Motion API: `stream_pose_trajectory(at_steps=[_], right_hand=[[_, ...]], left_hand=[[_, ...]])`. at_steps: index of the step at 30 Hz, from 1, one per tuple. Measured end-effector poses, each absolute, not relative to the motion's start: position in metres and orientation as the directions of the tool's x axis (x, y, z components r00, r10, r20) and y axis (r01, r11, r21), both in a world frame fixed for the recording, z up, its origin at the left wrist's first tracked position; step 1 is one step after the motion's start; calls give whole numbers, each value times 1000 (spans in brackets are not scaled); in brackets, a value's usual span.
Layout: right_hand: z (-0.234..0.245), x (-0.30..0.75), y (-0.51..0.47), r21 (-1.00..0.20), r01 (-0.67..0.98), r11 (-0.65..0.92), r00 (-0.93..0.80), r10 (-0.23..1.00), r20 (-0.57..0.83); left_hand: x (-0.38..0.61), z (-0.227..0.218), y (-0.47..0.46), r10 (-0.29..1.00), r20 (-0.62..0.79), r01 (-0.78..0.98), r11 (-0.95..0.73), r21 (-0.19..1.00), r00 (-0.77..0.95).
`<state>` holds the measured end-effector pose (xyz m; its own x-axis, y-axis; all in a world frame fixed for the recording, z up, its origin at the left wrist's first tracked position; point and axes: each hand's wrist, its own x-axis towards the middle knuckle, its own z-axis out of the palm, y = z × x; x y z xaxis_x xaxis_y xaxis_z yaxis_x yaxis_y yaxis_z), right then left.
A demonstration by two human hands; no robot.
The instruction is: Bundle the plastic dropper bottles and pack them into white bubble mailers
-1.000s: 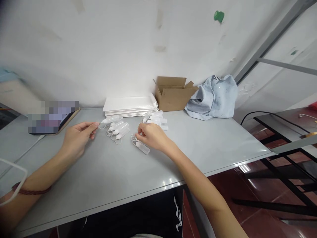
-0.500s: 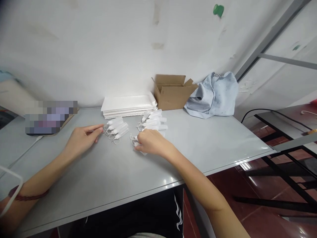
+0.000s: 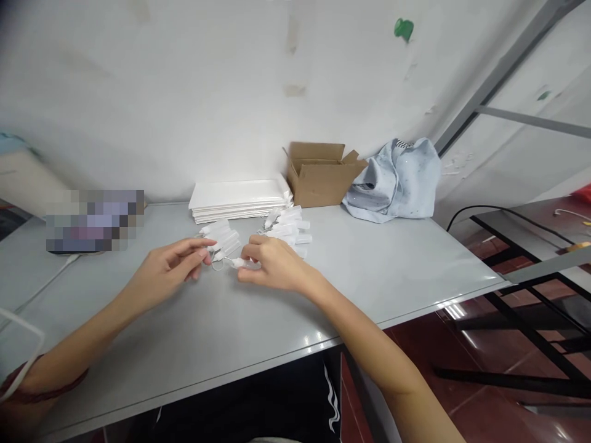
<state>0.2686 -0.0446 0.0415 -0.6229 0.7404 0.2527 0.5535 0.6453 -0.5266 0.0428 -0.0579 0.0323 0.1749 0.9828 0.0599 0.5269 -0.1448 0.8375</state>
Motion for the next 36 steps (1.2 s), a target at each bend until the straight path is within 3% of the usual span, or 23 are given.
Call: stream_pose_trajectory(at_steps=[3,11,22,30,36], right_hand=[[40,267,-45,-571,467,674,-598,717,357],[46,265,-47,-647,387,657,-519,735,436],[42,263,-48,-645,358,675,-608,693,388],[44,263,-51,-674,425,604,-635,730,254],[43,263,-50,-663,453,595,-630,740,234]], left_hand=[[43,31,-58,947,-29,430,-117,895,319],[46,31,-59,912,-88,306,-43,951,401],[42,28,-55,941,-121,192,62,979,316],[43,32,-59,927,-97,236,9,972,361],[45,36,-62,913,-77,258,-32,966,401]])
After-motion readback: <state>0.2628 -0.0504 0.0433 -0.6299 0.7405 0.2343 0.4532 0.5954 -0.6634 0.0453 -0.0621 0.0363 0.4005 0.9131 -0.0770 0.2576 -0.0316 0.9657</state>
